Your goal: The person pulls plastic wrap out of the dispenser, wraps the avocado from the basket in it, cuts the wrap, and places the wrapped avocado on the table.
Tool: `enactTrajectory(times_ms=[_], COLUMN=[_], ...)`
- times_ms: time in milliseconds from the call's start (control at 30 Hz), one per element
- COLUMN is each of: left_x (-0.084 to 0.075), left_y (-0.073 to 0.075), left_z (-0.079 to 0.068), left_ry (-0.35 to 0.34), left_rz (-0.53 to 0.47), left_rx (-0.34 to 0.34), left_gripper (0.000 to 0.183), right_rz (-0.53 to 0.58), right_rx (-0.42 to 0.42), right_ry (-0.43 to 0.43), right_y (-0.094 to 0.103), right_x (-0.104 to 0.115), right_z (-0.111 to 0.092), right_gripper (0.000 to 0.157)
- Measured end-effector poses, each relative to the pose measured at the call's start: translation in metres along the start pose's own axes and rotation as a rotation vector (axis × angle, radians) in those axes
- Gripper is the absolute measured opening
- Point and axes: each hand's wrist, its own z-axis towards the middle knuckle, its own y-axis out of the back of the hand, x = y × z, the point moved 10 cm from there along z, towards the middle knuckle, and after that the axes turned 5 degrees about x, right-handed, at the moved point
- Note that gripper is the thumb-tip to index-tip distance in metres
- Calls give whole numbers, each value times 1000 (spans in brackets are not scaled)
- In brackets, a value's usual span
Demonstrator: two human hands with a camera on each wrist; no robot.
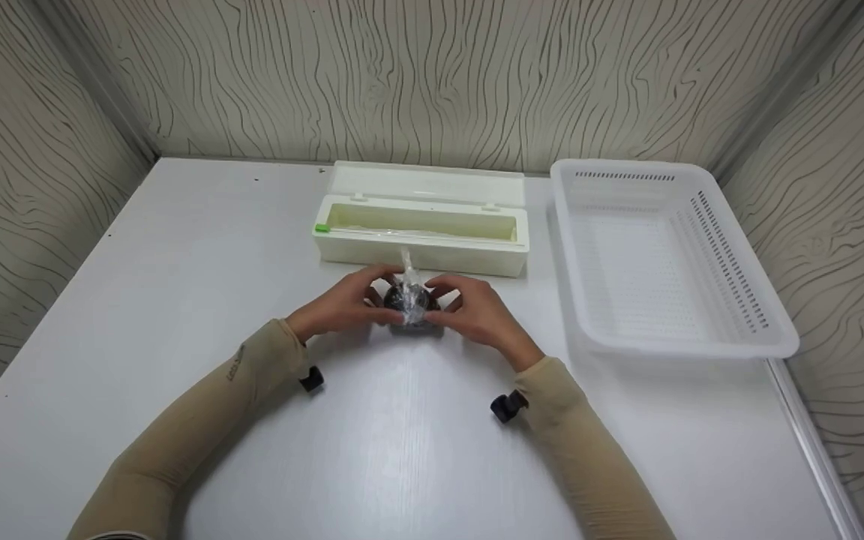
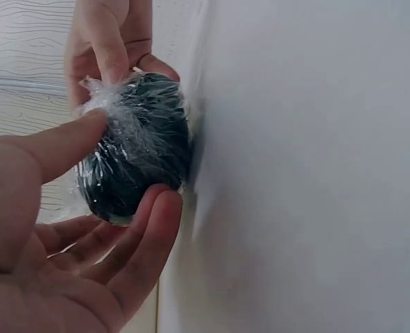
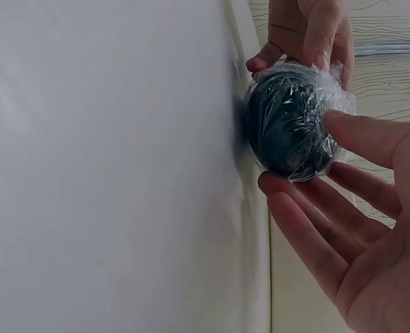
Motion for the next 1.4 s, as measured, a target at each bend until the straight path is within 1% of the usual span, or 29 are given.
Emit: enactTrajectory(times_ms=[100, 200, 367, 467, 633, 700, 833, 933, 1100, 1267, 1333, 1400], left_x=[-4, -6, -8, -8, -5, -5, -7, -8, -7, -5, -5, -7], left_y=[0, -2, -3, -4, -3, -1, 2, 3, 3, 4, 5, 5], left_z=[2, 4, 4, 3, 2, 3, 5, 8, 13, 12, 11, 11], left_ry=[-18, -37, -72, -80, -42, -19, 0, -5, -9, -7, -6, -26], left_rz=[41, 66, 107, 104, 84, 97, 138, 144, 105, 76, 82, 105], left_rx=[-17, -21, -27, -20, -19, -30, -43, -40, -33, -29, -28, -30], left_gripper=[83, 80, 71, 69, 59, 58, 58, 55, 54, 64, 68, 67], right_rz=[-49, -49, -46, -67, -84, -86, -96, -94, -87, -79, -81, -90], right_rx=[-13, -27, -44, -50, -50, -45, -32, -24, -10, 2, 4, 6], right_ry=[46, 74, 95, 94, 96, 107, 118, 107, 97, 114, 111, 101], right_y=[3, 5, 6, 6, 4, 3, 2, 2, 3, 2, 2, 2], right_x=[2, 3, 4, 3, 5, 8, 9, 6, 2, 3, 4, 4], right_z=[1, 2, 2, 2, 1, 1, 1, 3, 5, 6, 6, 7], right_gripper=[49, 50, 51, 52, 53, 53, 53, 52, 51, 50, 49, 49])
